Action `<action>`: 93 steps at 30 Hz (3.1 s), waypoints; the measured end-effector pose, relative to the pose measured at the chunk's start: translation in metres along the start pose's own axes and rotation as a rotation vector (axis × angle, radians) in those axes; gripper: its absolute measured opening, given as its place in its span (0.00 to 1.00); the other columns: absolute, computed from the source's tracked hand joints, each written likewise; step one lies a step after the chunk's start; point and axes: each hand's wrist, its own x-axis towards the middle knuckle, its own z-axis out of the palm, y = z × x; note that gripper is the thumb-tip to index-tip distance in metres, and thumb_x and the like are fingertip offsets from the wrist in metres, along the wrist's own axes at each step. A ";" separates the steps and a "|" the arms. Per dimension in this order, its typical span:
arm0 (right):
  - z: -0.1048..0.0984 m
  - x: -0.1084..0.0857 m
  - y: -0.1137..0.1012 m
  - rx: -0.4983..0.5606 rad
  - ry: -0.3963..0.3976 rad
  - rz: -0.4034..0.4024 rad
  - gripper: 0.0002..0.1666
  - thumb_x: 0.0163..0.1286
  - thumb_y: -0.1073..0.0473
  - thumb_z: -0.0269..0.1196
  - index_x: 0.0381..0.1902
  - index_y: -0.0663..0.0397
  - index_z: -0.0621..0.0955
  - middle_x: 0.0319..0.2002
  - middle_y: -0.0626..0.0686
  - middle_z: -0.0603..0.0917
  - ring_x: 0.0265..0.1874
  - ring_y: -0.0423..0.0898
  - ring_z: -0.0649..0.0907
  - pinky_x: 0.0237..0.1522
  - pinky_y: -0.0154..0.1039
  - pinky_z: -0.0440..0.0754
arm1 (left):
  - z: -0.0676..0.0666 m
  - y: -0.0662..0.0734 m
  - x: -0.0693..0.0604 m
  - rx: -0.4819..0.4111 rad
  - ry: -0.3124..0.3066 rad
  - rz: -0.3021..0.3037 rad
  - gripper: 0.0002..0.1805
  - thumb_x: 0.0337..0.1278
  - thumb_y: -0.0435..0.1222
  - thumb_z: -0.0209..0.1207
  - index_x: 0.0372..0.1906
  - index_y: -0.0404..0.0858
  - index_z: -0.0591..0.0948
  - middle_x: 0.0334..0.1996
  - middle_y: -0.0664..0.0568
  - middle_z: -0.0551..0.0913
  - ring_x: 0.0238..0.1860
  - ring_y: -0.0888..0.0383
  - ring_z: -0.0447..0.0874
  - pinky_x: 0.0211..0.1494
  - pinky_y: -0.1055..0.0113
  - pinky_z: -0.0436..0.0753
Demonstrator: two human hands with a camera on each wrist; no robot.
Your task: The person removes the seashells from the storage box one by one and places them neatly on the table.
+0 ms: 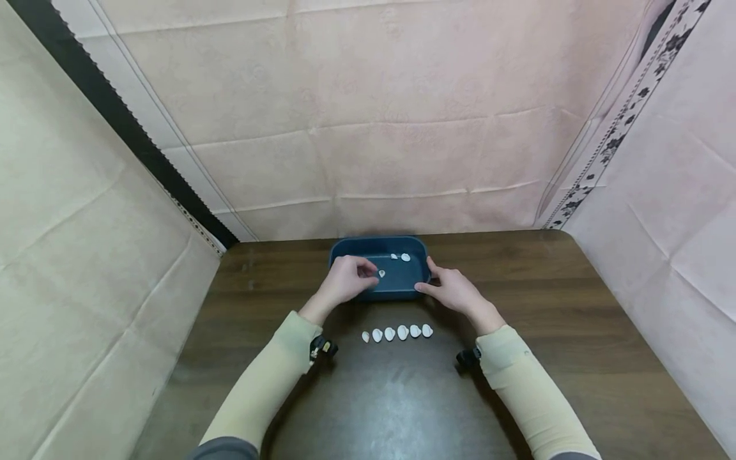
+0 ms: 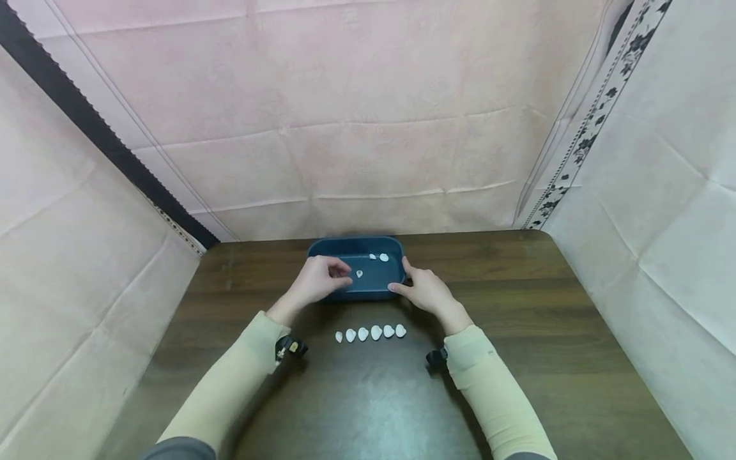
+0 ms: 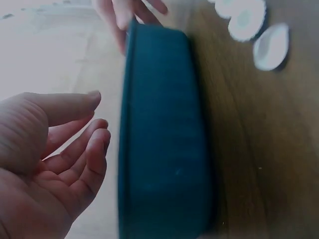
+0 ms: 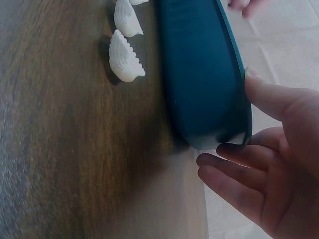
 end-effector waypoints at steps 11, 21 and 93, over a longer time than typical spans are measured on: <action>0.003 -0.001 -0.001 0.003 -0.001 0.000 0.55 0.78 0.35 0.63 0.86 0.58 0.54 0.76 0.65 0.71 0.74 0.64 0.74 0.72 0.64 0.70 | 0.026 -0.022 0.047 0.103 -0.053 -0.183 0.14 0.66 0.35 0.74 0.53 0.36 0.90 0.44 0.49 0.88 0.45 0.53 0.83 0.56 0.56 0.84; 0.004 -0.003 -0.003 0.025 0.000 0.004 0.54 0.78 0.36 0.64 0.86 0.57 0.55 0.77 0.65 0.71 0.74 0.63 0.73 0.72 0.64 0.70 | 0.038 -0.028 0.058 0.085 -0.070 -0.277 0.16 0.64 0.40 0.76 0.51 0.36 0.90 0.50 0.46 0.88 0.50 0.49 0.83 0.61 0.52 0.83; 0.004 -0.001 0.002 0.018 -0.007 0.020 0.55 0.80 0.36 0.62 0.87 0.57 0.51 0.77 0.66 0.70 0.75 0.64 0.73 0.72 0.65 0.70 | -0.017 -0.029 -0.037 -0.116 0.109 0.058 0.10 0.66 0.33 0.73 0.49 0.41 0.94 0.44 0.52 0.92 0.44 0.57 0.90 0.48 0.63 0.89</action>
